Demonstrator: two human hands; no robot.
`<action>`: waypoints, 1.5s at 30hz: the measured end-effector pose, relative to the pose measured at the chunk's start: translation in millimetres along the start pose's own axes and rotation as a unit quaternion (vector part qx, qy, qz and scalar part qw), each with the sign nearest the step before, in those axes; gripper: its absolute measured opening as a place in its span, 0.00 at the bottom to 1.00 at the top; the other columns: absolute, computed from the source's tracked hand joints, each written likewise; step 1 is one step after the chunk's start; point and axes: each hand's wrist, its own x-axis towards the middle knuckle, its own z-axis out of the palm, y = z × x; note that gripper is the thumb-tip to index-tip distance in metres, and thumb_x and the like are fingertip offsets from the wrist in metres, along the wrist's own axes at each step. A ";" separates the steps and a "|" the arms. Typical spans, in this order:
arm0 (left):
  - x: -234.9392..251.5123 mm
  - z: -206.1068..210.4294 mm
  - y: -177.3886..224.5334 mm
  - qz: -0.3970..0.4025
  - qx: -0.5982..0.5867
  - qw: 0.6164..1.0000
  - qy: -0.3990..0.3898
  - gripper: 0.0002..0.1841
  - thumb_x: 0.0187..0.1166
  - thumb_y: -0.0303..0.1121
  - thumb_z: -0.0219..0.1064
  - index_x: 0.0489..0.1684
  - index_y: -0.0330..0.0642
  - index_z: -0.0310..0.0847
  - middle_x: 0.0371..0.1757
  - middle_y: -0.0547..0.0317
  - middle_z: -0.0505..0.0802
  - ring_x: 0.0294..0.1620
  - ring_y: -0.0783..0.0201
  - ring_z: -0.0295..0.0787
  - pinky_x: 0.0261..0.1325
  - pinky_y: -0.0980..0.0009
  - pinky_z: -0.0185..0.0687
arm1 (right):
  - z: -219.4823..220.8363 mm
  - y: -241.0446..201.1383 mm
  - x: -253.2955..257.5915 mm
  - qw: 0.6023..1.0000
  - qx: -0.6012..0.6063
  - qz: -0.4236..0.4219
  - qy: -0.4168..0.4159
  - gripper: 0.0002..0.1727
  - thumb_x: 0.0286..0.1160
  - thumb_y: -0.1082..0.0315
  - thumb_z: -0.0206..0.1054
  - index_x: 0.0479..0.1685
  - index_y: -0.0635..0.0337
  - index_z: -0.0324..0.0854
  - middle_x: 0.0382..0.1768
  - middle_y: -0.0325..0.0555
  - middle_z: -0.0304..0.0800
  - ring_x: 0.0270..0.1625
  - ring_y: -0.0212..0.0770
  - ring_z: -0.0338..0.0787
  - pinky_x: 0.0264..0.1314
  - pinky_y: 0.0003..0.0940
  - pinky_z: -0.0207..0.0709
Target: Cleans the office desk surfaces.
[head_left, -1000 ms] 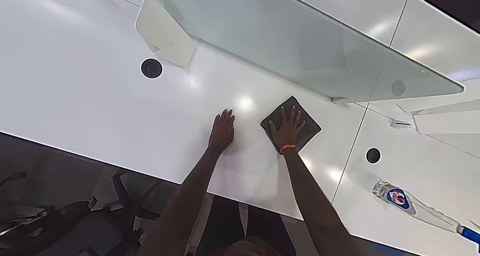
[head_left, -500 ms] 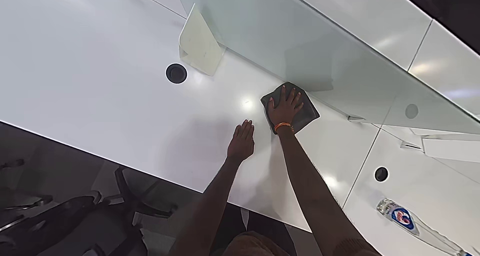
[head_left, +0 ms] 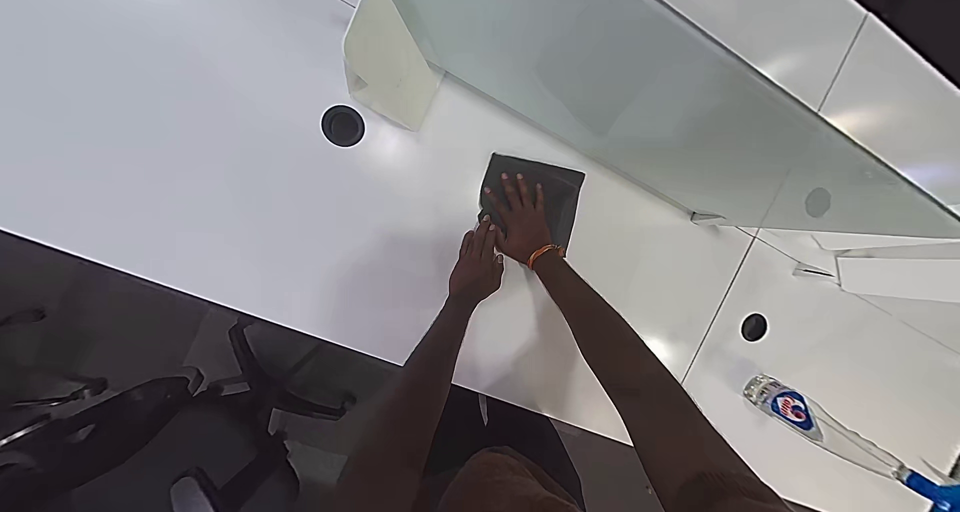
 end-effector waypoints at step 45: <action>10.2 0.6 8.6 -0.044 0.108 0.991 -0.063 0.31 0.81 0.27 0.51 0.87 0.30 0.60 0.93 0.43 0.62 0.93 0.52 0.56 0.92 0.50 0.51 | -4.1 46.4 35.1 0.890 0.070 0.432 0.126 0.37 0.80 0.38 0.46 0.92 0.28 0.58 0.95 0.45 0.50 0.96 0.60 0.43 0.87 0.79 0.34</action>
